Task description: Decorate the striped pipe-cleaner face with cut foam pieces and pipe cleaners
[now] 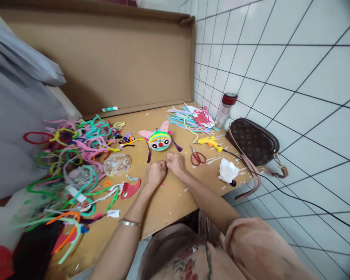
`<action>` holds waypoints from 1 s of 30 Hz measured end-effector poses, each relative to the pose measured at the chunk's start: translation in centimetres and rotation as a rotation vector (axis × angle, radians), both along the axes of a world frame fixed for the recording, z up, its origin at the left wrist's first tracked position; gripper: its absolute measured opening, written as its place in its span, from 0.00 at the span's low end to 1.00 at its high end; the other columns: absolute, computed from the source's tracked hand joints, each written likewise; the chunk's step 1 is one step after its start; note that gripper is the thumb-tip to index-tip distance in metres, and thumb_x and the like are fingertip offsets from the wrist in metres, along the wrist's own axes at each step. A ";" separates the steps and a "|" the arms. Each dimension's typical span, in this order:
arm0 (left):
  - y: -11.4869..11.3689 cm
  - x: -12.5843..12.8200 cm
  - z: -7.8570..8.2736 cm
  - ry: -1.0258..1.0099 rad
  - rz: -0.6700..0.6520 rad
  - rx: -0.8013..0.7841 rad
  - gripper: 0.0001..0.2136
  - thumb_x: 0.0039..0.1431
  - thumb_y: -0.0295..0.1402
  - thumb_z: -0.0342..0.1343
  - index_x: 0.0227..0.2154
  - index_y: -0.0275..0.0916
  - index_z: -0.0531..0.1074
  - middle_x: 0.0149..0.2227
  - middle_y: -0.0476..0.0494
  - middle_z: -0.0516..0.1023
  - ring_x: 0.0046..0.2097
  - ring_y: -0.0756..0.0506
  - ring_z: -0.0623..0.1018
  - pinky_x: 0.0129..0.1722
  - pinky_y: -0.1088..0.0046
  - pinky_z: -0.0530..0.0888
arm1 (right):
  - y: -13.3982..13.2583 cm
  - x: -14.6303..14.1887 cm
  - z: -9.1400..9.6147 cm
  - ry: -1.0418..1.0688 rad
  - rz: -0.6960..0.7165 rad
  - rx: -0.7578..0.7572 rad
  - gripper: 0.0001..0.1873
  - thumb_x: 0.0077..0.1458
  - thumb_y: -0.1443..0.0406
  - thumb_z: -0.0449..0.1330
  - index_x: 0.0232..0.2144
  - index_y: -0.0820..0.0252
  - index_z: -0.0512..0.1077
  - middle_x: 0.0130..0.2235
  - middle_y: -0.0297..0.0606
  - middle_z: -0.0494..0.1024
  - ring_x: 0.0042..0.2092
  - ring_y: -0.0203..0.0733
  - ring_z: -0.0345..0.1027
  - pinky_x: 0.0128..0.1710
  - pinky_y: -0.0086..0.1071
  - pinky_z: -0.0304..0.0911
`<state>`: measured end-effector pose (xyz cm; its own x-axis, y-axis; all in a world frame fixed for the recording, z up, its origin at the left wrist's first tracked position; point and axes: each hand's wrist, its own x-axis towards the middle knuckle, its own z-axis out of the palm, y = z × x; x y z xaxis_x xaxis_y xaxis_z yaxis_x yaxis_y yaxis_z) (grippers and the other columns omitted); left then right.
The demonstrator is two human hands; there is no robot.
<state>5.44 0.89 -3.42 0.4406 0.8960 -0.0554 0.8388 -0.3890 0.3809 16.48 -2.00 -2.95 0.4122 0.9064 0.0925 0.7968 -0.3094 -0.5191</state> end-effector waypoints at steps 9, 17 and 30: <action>-0.4 0.2 0.2 -0.118 0.062 -0.033 0.12 0.57 0.29 0.48 0.18 0.39 0.58 0.18 0.54 0.56 0.24 0.52 0.56 0.28 0.75 0.54 | 0.0 0.0 0.1 0.049 0.031 0.009 0.14 0.63 0.61 0.55 0.26 0.56 0.73 0.25 0.30 0.74 0.27 0.34 0.58 0.27 0.30 0.44; -0.4 0.3 0.3 0.078 -0.019 0.018 0.13 0.63 0.34 0.46 0.36 0.37 0.76 0.34 0.37 0.82 0.36 0.43 0.79 0.34 0.72 0.66 | -0.4 -0.3 -0.1 -0.021 0.139 0.033 0.27 0.70 0.52 0.43 0.32 0.58 0.76 0.33 0.38 0.82 0.32 0.37 0.69 0.32 0.31 0.48; -1.5 0.4 2.7 0.166 -0.078 -0.053 0.17 0.66 0.34 0.44 0.48 0.34 0.74 0.44 0.28 0.82 0.48 0.36 0.82 0.43 0.68 0.72 | -1.8 -0.6 0.8 -0.108 0.188 0.014 0.21 0.70 0.57 0.45 0.36 0.59 0.75 0.37 0.41 0.82 0.37 0.39 0.72 0.35 0.31 0.51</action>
